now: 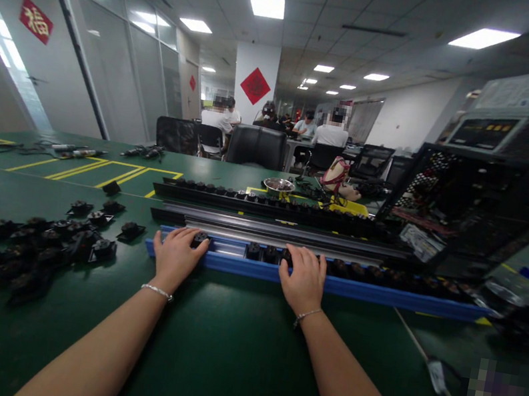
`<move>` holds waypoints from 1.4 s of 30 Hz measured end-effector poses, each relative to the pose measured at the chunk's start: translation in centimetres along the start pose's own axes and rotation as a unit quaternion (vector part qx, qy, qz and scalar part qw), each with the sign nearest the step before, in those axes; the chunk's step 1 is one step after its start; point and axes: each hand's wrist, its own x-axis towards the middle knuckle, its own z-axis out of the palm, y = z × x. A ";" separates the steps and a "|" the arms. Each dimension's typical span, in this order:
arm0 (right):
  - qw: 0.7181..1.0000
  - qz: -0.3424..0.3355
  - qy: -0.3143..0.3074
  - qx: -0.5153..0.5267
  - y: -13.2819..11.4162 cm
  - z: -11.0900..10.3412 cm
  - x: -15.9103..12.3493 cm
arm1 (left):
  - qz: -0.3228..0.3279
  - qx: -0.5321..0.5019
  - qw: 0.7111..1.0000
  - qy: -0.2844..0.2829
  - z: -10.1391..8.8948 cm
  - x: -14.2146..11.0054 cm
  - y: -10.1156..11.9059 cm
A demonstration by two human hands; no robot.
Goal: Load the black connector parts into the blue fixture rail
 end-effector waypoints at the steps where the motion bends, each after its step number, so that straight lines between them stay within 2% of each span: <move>1: 1.000 0.000 0.000 0.001 0.0 0.0 0.0 | 0.000 0.003 1.000 -0.002 0.0 0.0 -0.1; 18: 1.000 0.003 -0.004 -0.003 0.0 -0.1 0.0 | -0.012 0.015 1.000 -0.004 0.0 0.6 -1.8; 33: 1.000 0.001 0.003 0.003 0.0 -0.1 0.0 | -0.057 -0.006 0.998 -0.013 -0.1 0.9 -2.3; 42: 1.000 0.005 -0.002 0.004 -0.2 -0.3 0.0 | -0.035 0.017 0.999 0.016 -0.6 1.1 -3.3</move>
